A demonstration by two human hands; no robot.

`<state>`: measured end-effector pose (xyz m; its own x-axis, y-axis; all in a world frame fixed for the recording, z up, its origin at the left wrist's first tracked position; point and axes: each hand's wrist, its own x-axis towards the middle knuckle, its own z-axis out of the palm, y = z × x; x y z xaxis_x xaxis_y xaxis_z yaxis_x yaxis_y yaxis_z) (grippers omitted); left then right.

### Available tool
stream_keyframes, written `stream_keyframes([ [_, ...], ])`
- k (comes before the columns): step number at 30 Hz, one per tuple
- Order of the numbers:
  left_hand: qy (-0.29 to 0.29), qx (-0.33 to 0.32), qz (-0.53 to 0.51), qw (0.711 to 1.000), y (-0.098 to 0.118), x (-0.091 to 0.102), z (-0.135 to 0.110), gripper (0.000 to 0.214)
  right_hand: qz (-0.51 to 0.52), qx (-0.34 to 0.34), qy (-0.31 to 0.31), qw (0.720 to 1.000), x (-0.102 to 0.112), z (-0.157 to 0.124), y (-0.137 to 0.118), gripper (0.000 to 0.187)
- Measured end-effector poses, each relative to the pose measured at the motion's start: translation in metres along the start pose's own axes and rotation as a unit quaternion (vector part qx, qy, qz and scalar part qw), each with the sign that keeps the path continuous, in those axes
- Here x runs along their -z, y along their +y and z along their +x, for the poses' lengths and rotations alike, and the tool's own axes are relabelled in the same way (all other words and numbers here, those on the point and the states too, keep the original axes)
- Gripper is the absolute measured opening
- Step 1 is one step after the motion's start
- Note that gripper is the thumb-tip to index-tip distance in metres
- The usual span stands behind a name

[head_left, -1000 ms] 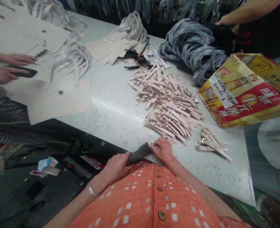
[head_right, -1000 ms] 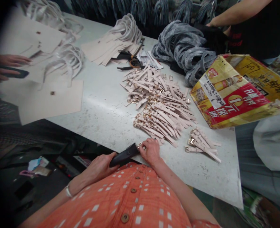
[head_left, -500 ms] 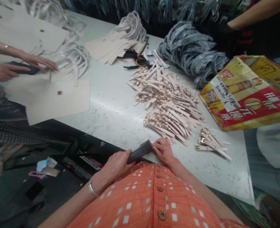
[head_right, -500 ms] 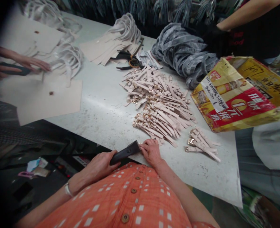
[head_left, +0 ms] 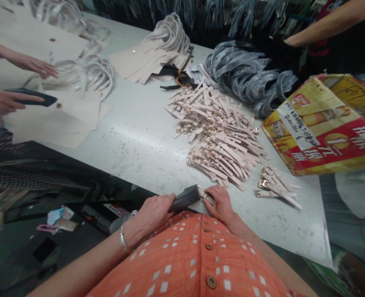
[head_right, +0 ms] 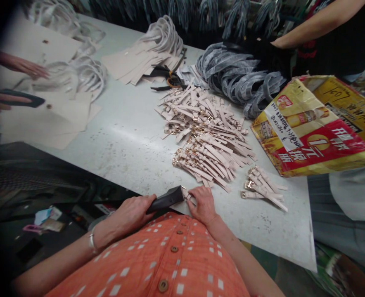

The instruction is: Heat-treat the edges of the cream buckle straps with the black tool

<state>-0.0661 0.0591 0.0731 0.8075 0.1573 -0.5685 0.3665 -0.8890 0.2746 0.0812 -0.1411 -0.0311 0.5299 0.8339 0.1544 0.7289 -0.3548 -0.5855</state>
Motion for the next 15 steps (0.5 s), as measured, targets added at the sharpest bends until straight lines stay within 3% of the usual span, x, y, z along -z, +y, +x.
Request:
stream_keyframes([
  [4, 0.013, -0.039, 0.032, 0.999, -0.007, 0.000, 0.009, 0.019, 0.006, -0.009, 0.010, 1.000, -0.003, 0.002, 0.000, 0.019],
  [9, 0.022, -0.068, 0.036, 0.997, -0.017, -0.006, 0.013, 0.040, 0.004, -0.024, 0.031, 0.999, -0.008, 0.003, -0.006, 0.008],
  [12, -0.015, -0.029, 0.035, 0.999, -0.024, -0.012, 0.021, 0.047, -0.022, -0.038, 0.048, 0.998, -0.014, 0.006, -0.010, 0.010],
  [15, -0.013, -0.019, 0.012, 1.000, -0.035, -0.024, 0.036, 0.047, -0.038, -0.049, 0.066, 0.996, -0.022, 0.010, -0.009, 0.012],
])
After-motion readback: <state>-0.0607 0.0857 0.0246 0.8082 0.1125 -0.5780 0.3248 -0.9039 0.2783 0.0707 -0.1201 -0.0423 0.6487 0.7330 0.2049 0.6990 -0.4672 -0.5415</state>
